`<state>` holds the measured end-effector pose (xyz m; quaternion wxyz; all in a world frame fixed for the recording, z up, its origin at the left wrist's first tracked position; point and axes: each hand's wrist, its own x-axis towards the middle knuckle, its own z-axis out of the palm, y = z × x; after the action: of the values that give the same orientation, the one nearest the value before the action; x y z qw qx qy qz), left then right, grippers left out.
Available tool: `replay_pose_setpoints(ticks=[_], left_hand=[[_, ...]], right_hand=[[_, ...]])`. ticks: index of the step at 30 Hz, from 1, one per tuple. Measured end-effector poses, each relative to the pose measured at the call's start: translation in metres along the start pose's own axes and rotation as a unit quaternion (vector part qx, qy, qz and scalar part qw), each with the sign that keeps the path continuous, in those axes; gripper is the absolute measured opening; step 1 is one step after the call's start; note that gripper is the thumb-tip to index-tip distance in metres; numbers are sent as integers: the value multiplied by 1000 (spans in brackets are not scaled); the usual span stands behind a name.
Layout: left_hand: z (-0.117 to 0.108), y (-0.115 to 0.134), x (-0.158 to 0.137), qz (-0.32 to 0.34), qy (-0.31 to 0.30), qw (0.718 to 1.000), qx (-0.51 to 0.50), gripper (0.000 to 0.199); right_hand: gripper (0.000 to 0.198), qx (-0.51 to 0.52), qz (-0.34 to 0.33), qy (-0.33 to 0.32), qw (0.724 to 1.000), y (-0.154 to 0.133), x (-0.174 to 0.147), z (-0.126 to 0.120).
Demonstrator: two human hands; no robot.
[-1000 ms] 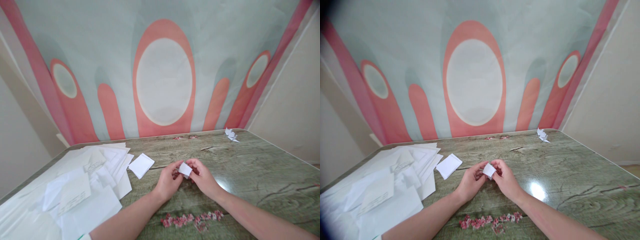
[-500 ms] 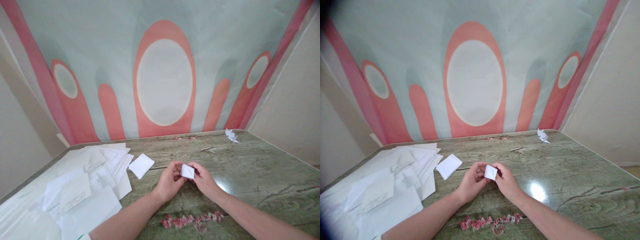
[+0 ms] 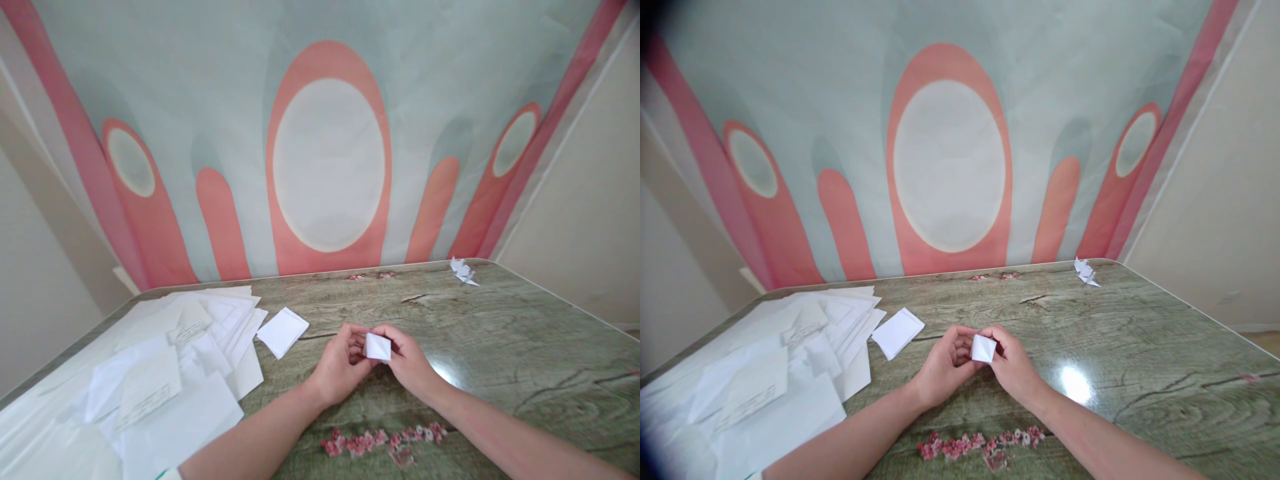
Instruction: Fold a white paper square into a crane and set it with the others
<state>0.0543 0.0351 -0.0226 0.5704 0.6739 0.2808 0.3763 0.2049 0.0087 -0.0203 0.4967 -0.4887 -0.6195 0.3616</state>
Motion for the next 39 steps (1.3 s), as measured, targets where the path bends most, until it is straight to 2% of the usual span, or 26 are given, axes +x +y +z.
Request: replay_pose_setpoints(ticks=[9,15,19,23,26,30,34,39], left_hand=[[1,0,2,-15,21,999,-21,37],[-2,-6,7,-19,77,997,-17,40],[-4,-9,7,-5,94,995,36,40],[-8,-8,5,10,107,983,149,41],[-11,-4,3,34,95,962,254,45],[-15,0,0,65,55,938,337,37],[-18,4,1,57,36,923,380,30],[-22,7,5,46,11,921,388,25]], right_hand=[[10,-3,8,6,1000,7,0,0],[16,12,19,64,998,10,-3,3],[9,-27,4,62,998,9,-2,2],[7,-75,8,49,996,11,-1,0],[8,-108,16,24,994,14,0,0],[10,-124,21,1,992,16,1,-2],[12,-143,13,-10,990,14,1,-4],[20,-148,-1,-22,989,14,1,-9]])
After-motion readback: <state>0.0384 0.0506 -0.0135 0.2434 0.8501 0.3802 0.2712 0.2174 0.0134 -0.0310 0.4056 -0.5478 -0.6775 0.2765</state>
